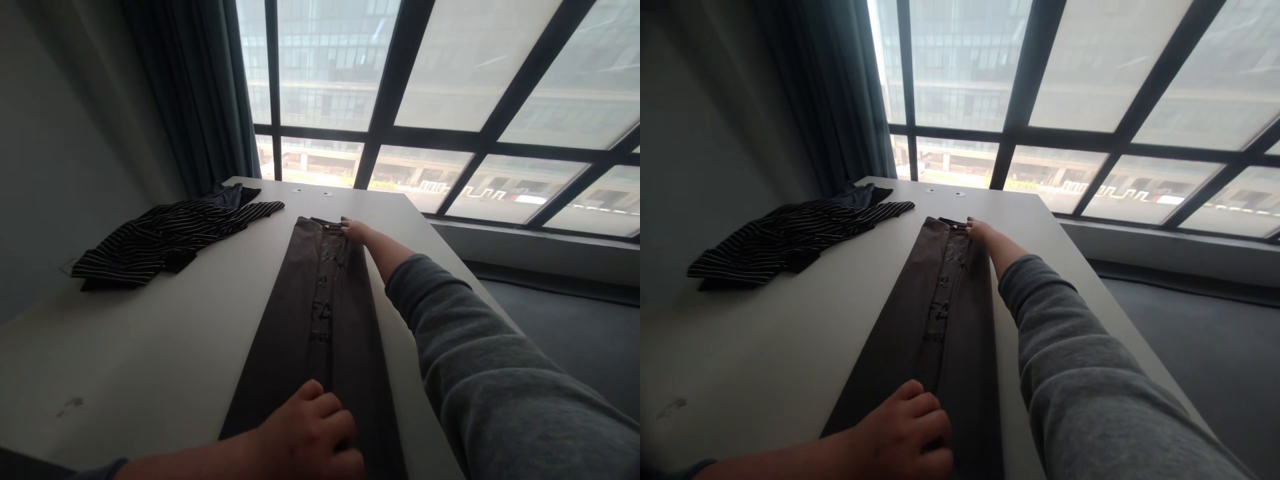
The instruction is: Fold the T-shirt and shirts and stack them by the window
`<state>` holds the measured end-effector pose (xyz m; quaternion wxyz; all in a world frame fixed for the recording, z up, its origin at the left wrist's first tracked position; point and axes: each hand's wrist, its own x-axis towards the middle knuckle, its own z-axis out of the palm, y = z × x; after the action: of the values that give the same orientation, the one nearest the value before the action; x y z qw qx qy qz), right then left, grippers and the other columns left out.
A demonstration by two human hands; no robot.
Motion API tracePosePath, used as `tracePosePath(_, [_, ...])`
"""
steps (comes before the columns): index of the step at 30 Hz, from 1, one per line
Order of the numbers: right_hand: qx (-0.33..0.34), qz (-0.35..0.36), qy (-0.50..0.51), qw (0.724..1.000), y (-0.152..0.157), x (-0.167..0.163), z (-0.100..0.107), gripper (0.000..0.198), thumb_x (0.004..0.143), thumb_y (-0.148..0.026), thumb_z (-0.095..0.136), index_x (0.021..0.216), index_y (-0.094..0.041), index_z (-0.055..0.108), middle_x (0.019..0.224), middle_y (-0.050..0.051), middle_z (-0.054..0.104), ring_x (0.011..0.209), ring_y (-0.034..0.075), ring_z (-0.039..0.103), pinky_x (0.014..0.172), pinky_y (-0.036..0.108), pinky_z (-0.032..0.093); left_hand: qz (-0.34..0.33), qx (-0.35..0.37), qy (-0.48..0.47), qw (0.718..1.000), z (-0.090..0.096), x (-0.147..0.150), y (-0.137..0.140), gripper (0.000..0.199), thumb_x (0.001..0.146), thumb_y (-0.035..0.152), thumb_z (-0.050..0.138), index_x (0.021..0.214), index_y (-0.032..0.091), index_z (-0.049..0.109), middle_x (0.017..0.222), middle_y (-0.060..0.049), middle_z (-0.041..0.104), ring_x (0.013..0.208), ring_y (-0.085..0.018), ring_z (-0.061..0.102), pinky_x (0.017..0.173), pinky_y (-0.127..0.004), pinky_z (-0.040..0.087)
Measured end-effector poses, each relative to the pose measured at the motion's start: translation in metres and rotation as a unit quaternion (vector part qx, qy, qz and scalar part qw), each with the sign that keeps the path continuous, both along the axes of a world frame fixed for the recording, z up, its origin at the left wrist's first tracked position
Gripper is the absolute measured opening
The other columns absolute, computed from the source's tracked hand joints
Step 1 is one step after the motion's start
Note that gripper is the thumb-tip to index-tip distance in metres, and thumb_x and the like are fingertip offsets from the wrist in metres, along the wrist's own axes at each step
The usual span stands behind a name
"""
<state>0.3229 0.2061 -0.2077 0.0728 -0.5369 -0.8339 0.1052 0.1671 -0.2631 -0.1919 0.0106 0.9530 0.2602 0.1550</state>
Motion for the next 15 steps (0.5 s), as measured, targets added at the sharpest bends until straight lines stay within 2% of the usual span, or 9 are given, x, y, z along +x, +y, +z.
tracePosePath(2, [-0.021,0.008,-0.005,1.0,-0.008,-0.014,-0.015,0.051,0.107,-0.045,0.058,0.152,-0.023,0.054,0.161,0.013,0.047,0.142,0.03,0.051,0.12,0.055,0.043,0.005,-0.012,0.022,1.0,-0.002,-0.011,-0.002,0.012,0.101,0.024,0.062,0.091,0.022,0.057,0.093,0.0,0.065,0.078,-0.016,0.054,0.072,-0.036,0.033])
tracePosePath(5, [-0.051,-0.003,-0.022,0.998,-0.017,-0.025,-0.038,0.063,0.11,-0.051,0.042,0.168,-0.027,0.032,0.173,0.012,0.028,0.158,0.034,0.032,0.128,0.059,0.028,-0.014,-0.039,0.038,0.998,-0.006,-0.021,-0.002,0.012,0.101,0.026,0.064,0.091,0.022,0.059,0.095,0.0,0.065,0.078,-0.017,0.055,0.072,-0.036,0.034])
tracePosePath(7, [-0.059,-0.017,-0.032,0.998,-0.02,-0.027,-0.051,0.067,0.111,-0.055,0.031,0.172,-0.03,0.02,0.177,0.008,0.016,0.163,0.036,0.018,0.129,0.064,0.018,-0.036,-0.062,0.039,0.997,-0.008,-0.024,-0.001,0.012,0.102,0.029,0.064,0.092,0.023,0.061,0.095,-0.001,0.065,0.079,-0.018,0.055,0.071,-0.036,0.035])
tracePosePath(9, [-0.059,-0.025,-0.037,0.997,-0.021,-0.027,-0.059,0.07,0.11,-0.058,0.025,0.173,-0.03,0.013,0.178,0.005,0.01,0.164,0.035,0.01,0.129,0.066,0.012,-0.048,-0.085,0.036,0.995,-0.006,-0.027,0.002,0.014,0.103,0.031,0.065,0.092,0.024,0.063,0.094,0.0,0.065,0.079,-0.018,0.055,0.07,-0.035,0.036])
tracePosePath(12, [-0.031,-0.03,-0.033,0.999,-0.025,-0.028,-0.062,0.07,0.109,-0.058,0.022,0.172,-0.027,0.019,0.178,0.004,0.012,0.164,0.033,0.01,0.129,0.064,0.011,-0.059,-0.113,0.036,0.991,0.002,-0.03,0.005,0.014,0.102,0.029,0.067,0.09,0.023,0.066,0.093,0.001,0.067,0.079,-0.016,0.056,0.071,-0.035,0.039])
tracePosePath(15, [0.075,-0.016,-0.008,0.997,-0.041,-0.031,-0.054,0.063,0.111,-0.047,0.022,0.166,-0.021,0.037,0.175,0.007,0.024,0.162,0.031,0.017,0.131,0.061,0.008,-0.089,-0.131,0.042,0.986,0.01,-0.034,0.008,0.014,0.1,0.028,0.071,0.088,0.023,0.067,0.094,0.003,0.069,0.082,-0.015,0.059,0.077,-0.033,0.044])
